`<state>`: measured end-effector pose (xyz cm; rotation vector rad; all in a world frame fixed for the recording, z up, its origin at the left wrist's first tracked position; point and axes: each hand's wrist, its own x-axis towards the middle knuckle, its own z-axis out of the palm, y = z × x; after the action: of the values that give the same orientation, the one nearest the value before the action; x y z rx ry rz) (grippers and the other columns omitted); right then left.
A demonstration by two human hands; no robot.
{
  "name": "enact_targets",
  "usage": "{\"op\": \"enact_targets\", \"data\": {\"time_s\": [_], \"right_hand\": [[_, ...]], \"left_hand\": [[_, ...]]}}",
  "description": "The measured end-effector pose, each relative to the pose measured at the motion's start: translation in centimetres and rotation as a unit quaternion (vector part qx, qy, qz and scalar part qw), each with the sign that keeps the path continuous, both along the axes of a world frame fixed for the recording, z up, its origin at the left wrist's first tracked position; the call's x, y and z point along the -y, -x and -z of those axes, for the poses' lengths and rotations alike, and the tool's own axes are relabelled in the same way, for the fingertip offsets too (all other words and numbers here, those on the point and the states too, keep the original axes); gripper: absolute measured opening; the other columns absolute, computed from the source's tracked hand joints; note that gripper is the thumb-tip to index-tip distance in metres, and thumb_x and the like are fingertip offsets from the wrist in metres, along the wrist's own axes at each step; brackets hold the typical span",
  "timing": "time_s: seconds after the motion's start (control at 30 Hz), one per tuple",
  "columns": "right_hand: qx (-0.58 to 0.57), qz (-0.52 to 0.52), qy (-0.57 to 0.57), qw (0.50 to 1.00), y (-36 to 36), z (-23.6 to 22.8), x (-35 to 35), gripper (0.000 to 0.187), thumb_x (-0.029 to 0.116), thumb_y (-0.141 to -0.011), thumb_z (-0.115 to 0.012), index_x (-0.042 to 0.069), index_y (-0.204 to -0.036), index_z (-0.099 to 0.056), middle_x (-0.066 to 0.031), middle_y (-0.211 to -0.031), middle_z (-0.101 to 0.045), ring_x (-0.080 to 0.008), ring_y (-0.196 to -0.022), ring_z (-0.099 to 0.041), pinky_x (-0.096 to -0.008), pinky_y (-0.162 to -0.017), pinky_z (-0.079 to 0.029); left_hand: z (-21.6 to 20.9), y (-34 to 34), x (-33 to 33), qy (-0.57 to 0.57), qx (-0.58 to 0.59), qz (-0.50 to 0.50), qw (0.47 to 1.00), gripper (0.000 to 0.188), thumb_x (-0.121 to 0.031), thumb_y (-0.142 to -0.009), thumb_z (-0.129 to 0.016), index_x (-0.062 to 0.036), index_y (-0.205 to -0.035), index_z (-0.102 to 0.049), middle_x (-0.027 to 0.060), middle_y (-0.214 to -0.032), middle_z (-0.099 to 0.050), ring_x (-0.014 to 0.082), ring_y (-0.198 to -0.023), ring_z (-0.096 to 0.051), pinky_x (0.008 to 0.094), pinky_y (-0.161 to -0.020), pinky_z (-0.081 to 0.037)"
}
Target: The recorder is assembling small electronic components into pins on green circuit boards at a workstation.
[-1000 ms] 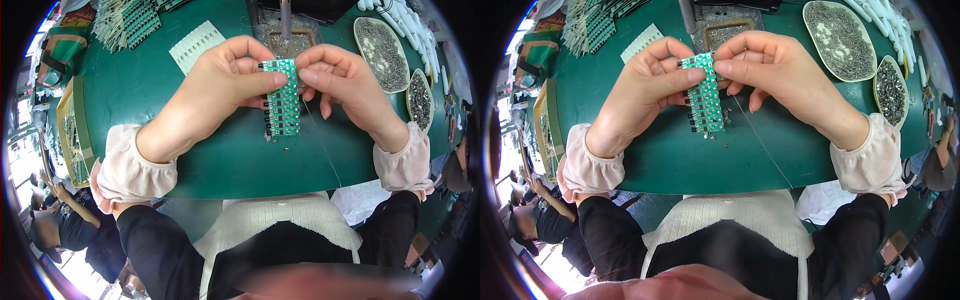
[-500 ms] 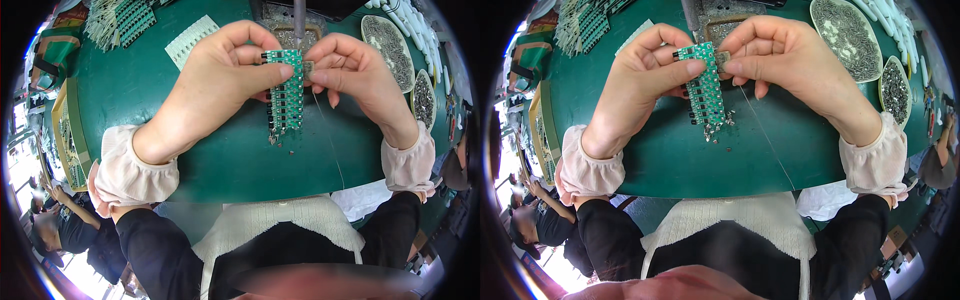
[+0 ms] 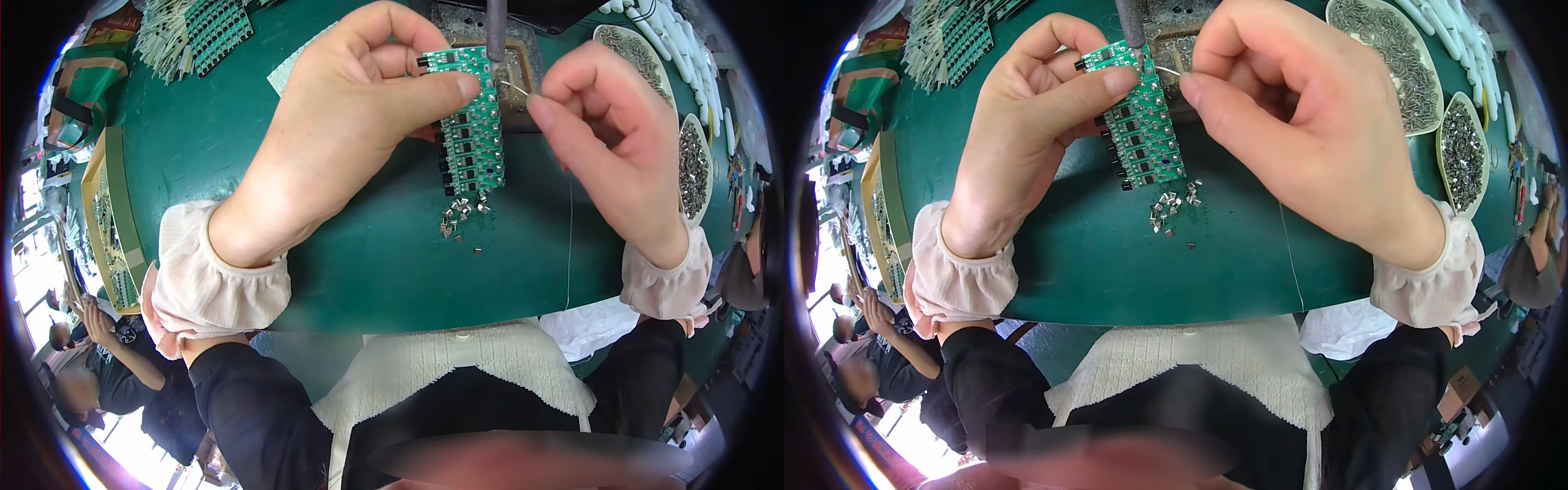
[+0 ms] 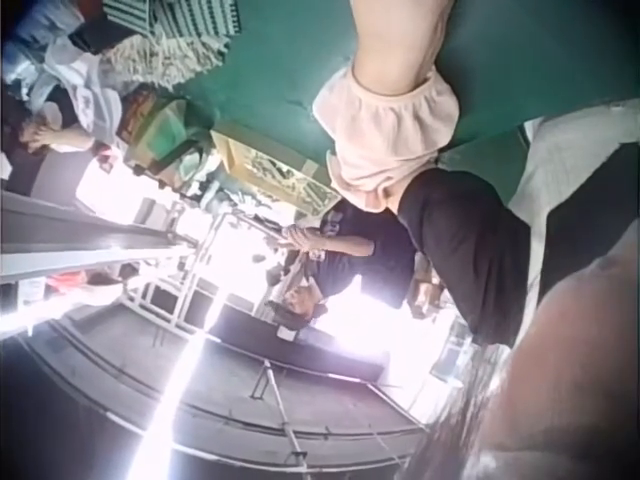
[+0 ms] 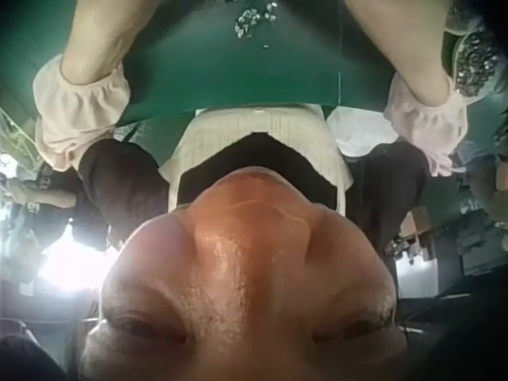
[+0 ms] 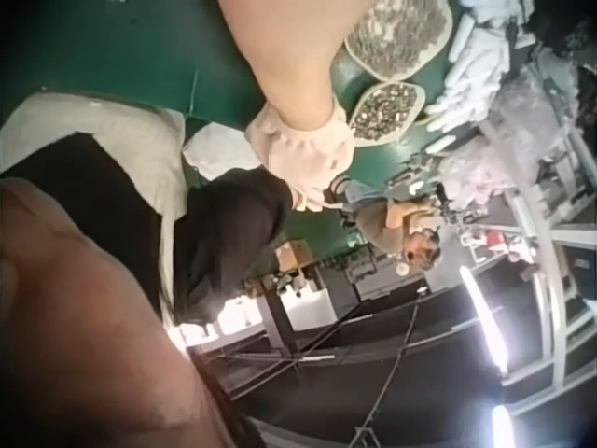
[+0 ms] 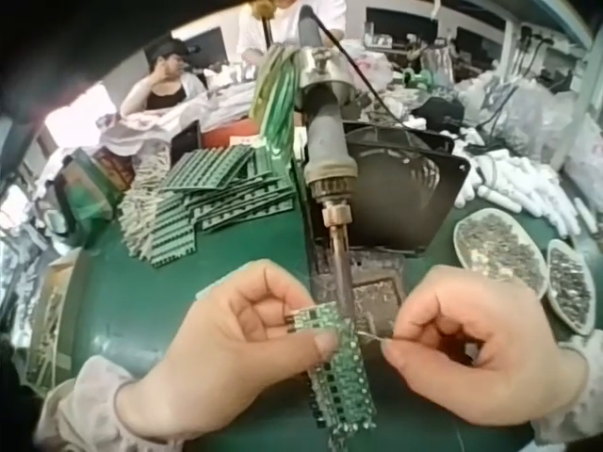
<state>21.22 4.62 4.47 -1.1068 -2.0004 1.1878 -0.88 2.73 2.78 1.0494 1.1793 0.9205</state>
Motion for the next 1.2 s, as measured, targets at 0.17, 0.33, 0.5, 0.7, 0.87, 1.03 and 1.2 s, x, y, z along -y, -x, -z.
{"op": "enact_targets", "data": {"time_s": [0.17,0.33,0.5,0.7,0.87,1.03,1.2], "right_hand": [[-0.005,-0.019,-0.051,0.999,-0.1,0.7,0.0,0.008,-0.002,-0.092,-0.061,0.003,-0.094,-0.055,0.0035,-0.079,-0.053,0.0003,-0.062,-0.047,-0.0158,-0.053,-0.032],[-0.026,-0.018,-0.036,0.999,-0.3,1.2,0.1,0.008,-0.002,-0.092,-0.062,0.003,-0.095,-0.056,0.0039,-0.079,-0.052,0.0002,-0.061,-0.046,-0.016,-0.053,-0.031],[-0.016,-0.02,-0.037,0.999,-0.3,1.2,0.1,0.007,0.0,-0.093,-0.061,0.002,-0.095,-0.056,0.0038,-0.079,-0.053,-0.0001,-0.062,-0.047,-0.0159,-0.053,-0.032],[-0.021,-0.013,-0.029,0.999,-0.3,1.5,0.0,0.005,0.002,-0.095,-0.06,0.003,-0.096,-0.056,0.0036,-0.079,-0.054,-0.0009,-0.061,-0.048,-0.0159,-0.054,-0.034],[-0.027,-0.013,-0.037,0.999,-0.1,1.7,-0.1,0.004,0.002,-0.095,-0.06,0.003,-0.097,-0.056,0.0031,-0.079,-0.055,-0.0017,-0.061,-0.048,-0.0164,-0.054,-0.035],[-0.026,-0.004,-0.029,0.999,-0.1,1.8,0.0,0.004,0.002,-0.095,-0.06,0.003,-0.098,-0.056,0.0026,-0.079,-0.056,-0.0023,-0.062,-0.05,-0.0165,-0.053,-0.035],[-0.031,-0.004,-0.018,0.999,0.1,1.7,-0.1,0.004,0.003,-0.096,-0.06,0.003,-0.097,-0.056,0.0028,-0.077,-0.056,-0.0023,-0.061,-0.05,-0.0164,-0.053,-0.035]], "left_hand": [[-0.2,-0.5,-0.2,0.005,0.009,-0.009,1.0,0.018,-0.003,-0.09,-0.067,-0.0069,-0.103,-0.055,0.0006,-0.092,-0.068,0.0064,-0.081,-0.064,0.0197,-0.069,-0.049],[-0.3,-0.3,0.1,0.012,0.021,-0.017,1.0,0.019,-0.002,-0.09,-0.067,-0.0063,-0.103,-0.054,0.0024,-0.093,-0.068,0.0075,-0.081,-0.064,0.0201,-0.069,-0.049],[-0.4,0.0,0.1,0.019,0.034,-0.027,0.999,0.02,-0.002,-0.09,-0.068,-0.0056,-0.103,-0.054,0.0042,-0.095,-0.067,0.0086,-0.082,-0.064,0.0205,-0.07,-0.05],[-0.5,0.0,0.0,0.025,0.05,-0.037,0.998,0.021,-0.002,-0.089,-0.068,-0.0049,-0.103,-0.053,0.0064,-0.097,-0.066,0.0099,-0.083,-0.065,0.021,-0.07,-0.051],[-0.5,0.2,-0.2,0.029,0.062,-0.047,0.997,0.022,-0.001,-0.089,-0.069,-0.0043,-0.103,-0.053,0.0082,-0.099,-0.066,0.011,-0.084,-0.065,0.0214,-0.07,-0.051],[-0.7,0.5,-0.1,0.031,0.069,-0.061,0.995,0.023,-0.001,-0.088,-0.069,-0.0036,-0.103,-0.052,0.01,-0.1,-0.065,0.0121,-0.085,-0.065,0.0218,-0.07,-0.052],[-0.9,0.2,0.0,0.038,0.082,-0.059,0.994,0.024,-0.001,-0.088,-0.07,-0.003,-0.103,-0.052,0.0118,-0.102,-0.065,0.0132,-0.086,-0.065,0.0222,-0.071,-0.053]]}}
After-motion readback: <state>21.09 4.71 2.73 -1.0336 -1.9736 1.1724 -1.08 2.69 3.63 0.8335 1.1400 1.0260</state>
